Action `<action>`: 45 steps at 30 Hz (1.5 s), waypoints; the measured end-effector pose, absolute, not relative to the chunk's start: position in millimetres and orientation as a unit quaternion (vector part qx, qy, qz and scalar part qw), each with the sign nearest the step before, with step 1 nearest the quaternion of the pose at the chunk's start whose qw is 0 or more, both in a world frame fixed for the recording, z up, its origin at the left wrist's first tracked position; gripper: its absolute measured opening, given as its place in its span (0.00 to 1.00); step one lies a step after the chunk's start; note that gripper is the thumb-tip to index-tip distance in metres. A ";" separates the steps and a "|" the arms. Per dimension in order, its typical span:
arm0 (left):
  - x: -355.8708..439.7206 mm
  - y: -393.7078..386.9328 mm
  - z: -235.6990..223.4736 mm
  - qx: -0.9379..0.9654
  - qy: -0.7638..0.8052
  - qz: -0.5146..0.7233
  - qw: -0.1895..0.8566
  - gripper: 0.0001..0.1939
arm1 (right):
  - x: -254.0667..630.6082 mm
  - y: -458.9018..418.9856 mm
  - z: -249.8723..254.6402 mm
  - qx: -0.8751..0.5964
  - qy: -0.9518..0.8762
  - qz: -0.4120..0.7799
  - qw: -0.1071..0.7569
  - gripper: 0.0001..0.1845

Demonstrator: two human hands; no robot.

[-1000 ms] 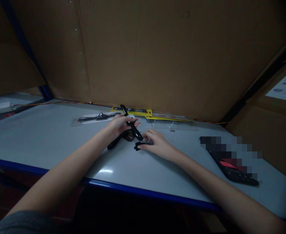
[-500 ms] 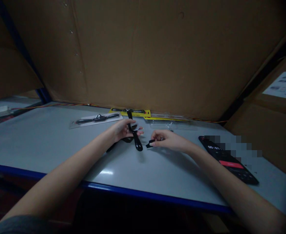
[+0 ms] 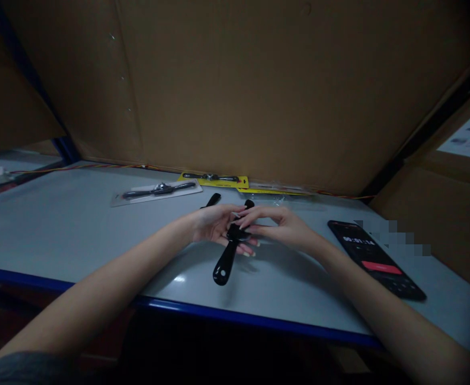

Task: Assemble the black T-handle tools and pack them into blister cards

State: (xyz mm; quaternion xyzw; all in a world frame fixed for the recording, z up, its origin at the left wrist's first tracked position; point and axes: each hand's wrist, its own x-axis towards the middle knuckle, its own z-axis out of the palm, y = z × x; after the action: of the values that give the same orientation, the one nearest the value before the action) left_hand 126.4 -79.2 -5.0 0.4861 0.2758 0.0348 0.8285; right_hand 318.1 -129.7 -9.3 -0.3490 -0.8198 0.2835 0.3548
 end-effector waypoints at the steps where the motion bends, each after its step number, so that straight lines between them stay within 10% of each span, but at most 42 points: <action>1: 126.4 -79.4 -4.7 0.489 0.270 0.029 0.829 0.23 | 317.8 -130.0 -10.3 -0.343 -0.829 0.275 0.345 0.08; 20: 122.2 -73.5 -8.2 0.511 0.295 0.161 0.791 0.09 | 344.6 -108.7 -14.8 -0.447 -0.761 0.132 0.452 0.14; 35: 119.7 -58.5 -3.2 0.354 0.386 0.395 0.754 0.17 | 425.8 -64.9 -54.8 -0.666 -0.715 -0.025 0.210 0.13; 45: 124.0 -73.5 -0.7 0.394 0.336 0.287 0.806 0.21 | 407.3 -63.8 -64.9 -0.665 -0.717 -0.034 0.207 0.06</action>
State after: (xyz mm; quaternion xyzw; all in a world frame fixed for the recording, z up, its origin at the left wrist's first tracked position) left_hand 124.0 -73.5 -0.7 0.3943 0.3359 0.2869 0.8058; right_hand 407.3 -63.8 -64.9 -0.6653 -0.7167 -0.0338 0.2066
